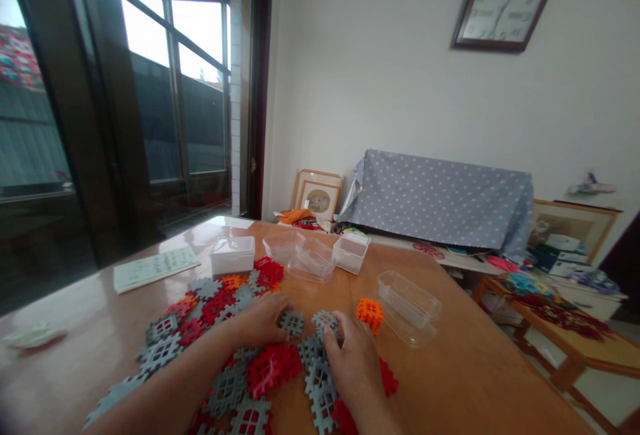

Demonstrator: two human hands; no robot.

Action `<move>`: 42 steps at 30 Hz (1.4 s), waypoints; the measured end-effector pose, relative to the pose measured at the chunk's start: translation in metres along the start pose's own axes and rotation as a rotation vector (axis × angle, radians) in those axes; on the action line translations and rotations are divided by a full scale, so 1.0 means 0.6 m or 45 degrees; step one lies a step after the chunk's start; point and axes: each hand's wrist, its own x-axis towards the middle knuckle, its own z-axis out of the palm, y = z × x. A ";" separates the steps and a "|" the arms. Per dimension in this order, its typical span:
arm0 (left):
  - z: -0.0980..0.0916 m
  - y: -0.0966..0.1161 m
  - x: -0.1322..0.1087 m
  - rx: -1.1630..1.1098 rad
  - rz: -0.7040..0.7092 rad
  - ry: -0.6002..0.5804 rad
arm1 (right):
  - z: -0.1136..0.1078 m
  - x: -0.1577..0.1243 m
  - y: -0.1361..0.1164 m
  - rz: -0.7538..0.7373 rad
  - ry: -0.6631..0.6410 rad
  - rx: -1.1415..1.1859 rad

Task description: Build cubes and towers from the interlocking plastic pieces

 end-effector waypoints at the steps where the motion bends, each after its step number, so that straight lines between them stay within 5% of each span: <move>1: 0.001 0.000 0.000 0.001 -0.015 0.008 | -0.001 0.000 0.000 0.001 -0.002 0.002; 25: 0.003 -0.022 0.004 -0.053 0.064 -0.050 | 0.004 -0.002 0.004 0.008 0.038 0.009; 33: -0.018 -0.012 -0.002 -0.082 0.020 -0.021 | 0.010 -0.002 0.005 -0.014 0.091 0.077; 38: -0.029 0.002 -0.004 -0.347 0.066 0.128 | 0.005 -0.011 -0.016 -0.047 0.066 0.194; 42: -0.024 0.023 -0.010 -0.682 0.166 0.024 | 0.004 -0.015 -0.026 -0.088 0.071 0.244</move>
